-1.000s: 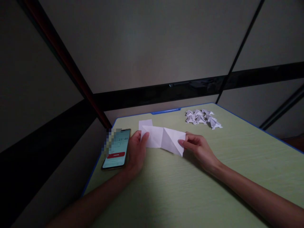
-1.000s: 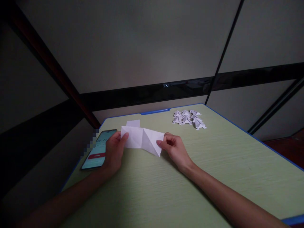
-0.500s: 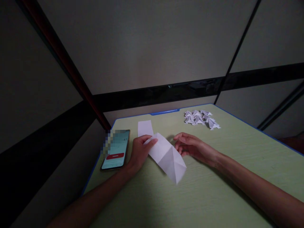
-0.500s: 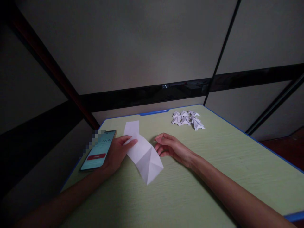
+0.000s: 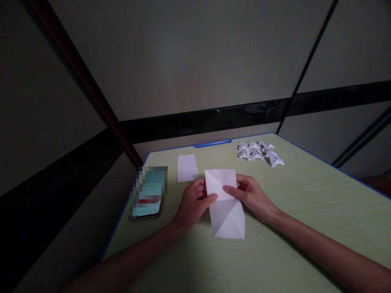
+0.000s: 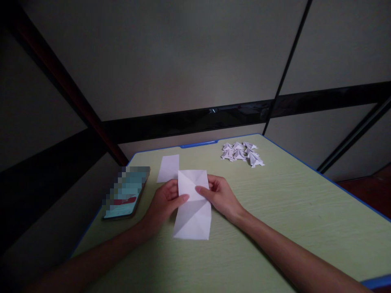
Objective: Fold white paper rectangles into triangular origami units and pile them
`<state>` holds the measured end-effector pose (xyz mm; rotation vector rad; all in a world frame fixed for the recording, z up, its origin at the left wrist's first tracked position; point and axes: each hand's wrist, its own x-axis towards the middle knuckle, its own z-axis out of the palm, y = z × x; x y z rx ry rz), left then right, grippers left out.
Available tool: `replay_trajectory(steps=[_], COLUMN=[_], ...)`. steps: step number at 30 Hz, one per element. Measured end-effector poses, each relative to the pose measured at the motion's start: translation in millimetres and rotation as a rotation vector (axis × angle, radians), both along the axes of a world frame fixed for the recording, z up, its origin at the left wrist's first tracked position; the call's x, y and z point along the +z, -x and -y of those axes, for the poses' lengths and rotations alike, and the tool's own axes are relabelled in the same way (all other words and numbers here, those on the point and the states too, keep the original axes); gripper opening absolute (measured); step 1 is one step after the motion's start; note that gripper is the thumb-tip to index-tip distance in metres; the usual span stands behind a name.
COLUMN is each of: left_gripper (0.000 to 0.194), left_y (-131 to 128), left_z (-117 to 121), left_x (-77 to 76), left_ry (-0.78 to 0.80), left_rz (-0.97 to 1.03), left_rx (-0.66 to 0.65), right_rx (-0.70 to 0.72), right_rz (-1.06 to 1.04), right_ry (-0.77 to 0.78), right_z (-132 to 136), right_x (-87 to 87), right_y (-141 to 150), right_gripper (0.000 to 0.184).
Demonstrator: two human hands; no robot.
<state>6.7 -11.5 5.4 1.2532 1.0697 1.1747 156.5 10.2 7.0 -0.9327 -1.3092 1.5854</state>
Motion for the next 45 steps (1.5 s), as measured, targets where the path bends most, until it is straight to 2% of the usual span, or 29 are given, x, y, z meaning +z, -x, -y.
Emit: replay_trajectory(steps=[2,4,7,9,13,17,20,23,25,29,32,39,45], left_gripper=[0.016,0.009,0.009,0.01,0.011,0.011,0.012,0.011,0.006,0.022,0.014,0.004,0.01], left_y=[-0.3,0.1,1.1,1.7,2.8,3.8,3.7,2.4,1.0,-1.6,-2.2,-2.5,-4.1], left_z=[0.6,1.1,0.9,0.1,-0.7,1.4,2.4,1.5,0.7,0.4,0.2,-0.5,-1.1], left_x=[-2.0,-2.3,-1.6,-2.0,-4.6,-2.4,1.5,3.0,2.2,-0.3,-0.9,0.6,-1.6], left_ry=[-0.012,-0.046,-0.074,-0.057,-0.185,-0.289,-0.27,-0.231,-0.153,0.021,0.069,0.082,0.096], left_rz=[-0.022,-0.077,-0.136,-0.148,-0.12,-0.125,-0.124,-0.088,-0.039,0.003,-0.042,-0.052,-0.019], left_rx=[-0.001,0.061,0.173,0.196,0.156,0.059,0.017,0.055,0.066,0.054,0.072,0.125,0.108], right_rx=[-0.038,-0.045,-0.034,-0.016,-0.01,-0.011,-0.021,-0.024,-0.022,-0.006,0.025,0.128,0.116], right_rz=[-0.007,0.005,0.03,0.028,-0.009,-0.067,-0.091,-0.081,-0.08,-0.086,-0.058,0.019,0.131], right_ry=[0.002,0.009,0.029,0.047,0.082,0.118,0.117,0.098,0.084,0.051,0.026,-0.017,-0.02], right_z=[-0.7,-0.8,-0.9,-1.1,-0.5,0.3,0.0,-0.5,-0.7,-1.2,-1.7,-0.4,1.6], right_x=[0.3,-0.1,-2.7,-4.7,-5.9,-4.8,-5.5,-7.0,-7.4,-7.1,-7.6,-7.1,-3.7], right_y=[-0.6,-0.6,0.5,1.4,2.5,2.6,2.2,2.1,2.3,2.6,2.4,1.5,2.3], right_gripper=[0.023,0.022,0.023,0.024,0.024,0.025,0.025,0.024,0.024,0.025,0.027,0.027,0.026])
